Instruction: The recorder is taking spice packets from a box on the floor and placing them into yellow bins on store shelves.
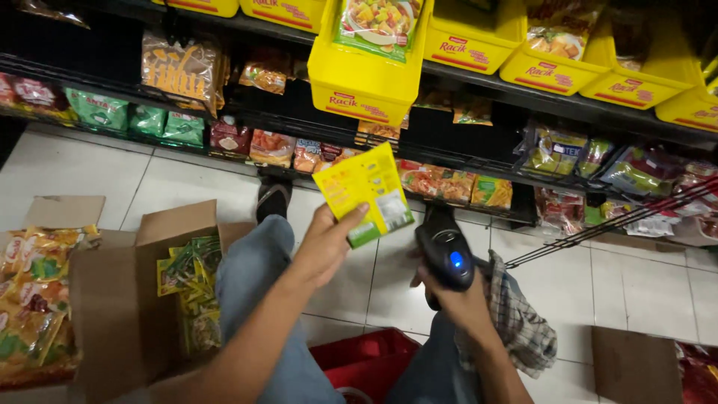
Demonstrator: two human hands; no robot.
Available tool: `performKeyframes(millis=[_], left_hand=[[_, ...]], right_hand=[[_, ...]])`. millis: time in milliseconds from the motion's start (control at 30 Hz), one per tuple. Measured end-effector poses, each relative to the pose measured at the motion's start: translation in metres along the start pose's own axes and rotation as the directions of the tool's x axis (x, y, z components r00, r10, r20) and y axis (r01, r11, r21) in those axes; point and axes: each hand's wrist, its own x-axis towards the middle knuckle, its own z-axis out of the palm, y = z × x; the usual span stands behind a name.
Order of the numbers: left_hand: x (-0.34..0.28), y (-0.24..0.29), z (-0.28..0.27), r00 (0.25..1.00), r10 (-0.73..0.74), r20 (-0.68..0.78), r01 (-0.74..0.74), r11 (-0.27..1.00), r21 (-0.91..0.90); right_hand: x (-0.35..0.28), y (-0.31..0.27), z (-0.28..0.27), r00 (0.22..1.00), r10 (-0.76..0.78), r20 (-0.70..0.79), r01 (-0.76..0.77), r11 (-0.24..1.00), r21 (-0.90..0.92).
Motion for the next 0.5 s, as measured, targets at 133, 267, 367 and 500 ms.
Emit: performKeyframes(millis=[133,267,367,500], left_hand=[[-0.003,0.013,-0.006,0.995,0.081,-0.057,-0.079,0.996,0.029],[-0.006,0.016,-0.006,0.993,0.089,-0.072,-0.086,0.995,0.040],[-0.005,0.016,-0.006,0.994,0.087,-0.074,-0.082,0.995,0.063],[-0.004,0.011,-0.006,0.992,0.086,-0.088,-0.081,0.995,0.066]], right_hand=[[-0.002,-0.015,0.006,0.987,0.057,0.151,-0.035,0.989,-0.141],[0.000,-0.009,0.005,0.973,-0.015,0.230,0.025,0.999,-0.043],[0.000,0.002,0.002,0.966,0.001,0.258,0.021,0.997,-0.080],[-0.003,-0.003,0.004,0.976,0.144,0.161,-0.107,0.970,-0.220]])
